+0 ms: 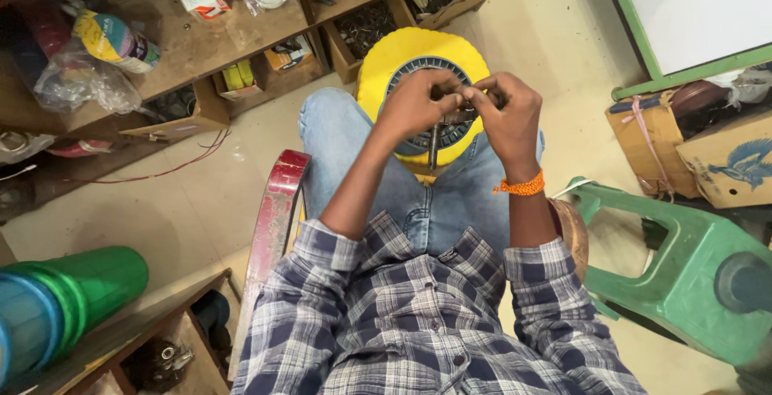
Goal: The person sits in a chair with an electric motor armature and housing on their lap and works on the assembly by hand, fitting and pressing small components around the copper windings and turning the assembly to reach different sides. They continue fitting parts onto the motor throughout the clip.
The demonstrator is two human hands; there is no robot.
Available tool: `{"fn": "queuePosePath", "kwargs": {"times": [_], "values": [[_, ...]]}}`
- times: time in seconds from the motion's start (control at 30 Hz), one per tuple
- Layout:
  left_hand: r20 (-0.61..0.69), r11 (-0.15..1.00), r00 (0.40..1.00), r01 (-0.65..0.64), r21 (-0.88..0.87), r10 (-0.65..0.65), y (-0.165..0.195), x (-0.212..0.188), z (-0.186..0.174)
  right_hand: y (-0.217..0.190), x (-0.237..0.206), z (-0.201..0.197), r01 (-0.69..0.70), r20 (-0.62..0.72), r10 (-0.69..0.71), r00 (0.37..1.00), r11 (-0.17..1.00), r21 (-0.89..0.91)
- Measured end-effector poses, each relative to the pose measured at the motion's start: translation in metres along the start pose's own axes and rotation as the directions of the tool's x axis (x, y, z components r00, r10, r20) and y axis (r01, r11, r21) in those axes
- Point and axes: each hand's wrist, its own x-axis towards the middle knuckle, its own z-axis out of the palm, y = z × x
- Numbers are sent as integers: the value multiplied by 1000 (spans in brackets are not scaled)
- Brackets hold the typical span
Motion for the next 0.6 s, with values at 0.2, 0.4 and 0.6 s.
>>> {"fn": "queuePosePath", "kwargs": {"times": [0.2,0.4,0.6], "values": [[150,965,988,80,-252,-42,-35,5,-32,-21,-30,2,-23,70,14,997,991,135],[161,990,978,-126,-58,134,-36,4,-42,-40,-52,26,13,42,-14,999,1000,12],[209,958,934,-282,-57,288,-32,6,-51,-35,-64,40,19,-19,-17,1000,998,58]]}}
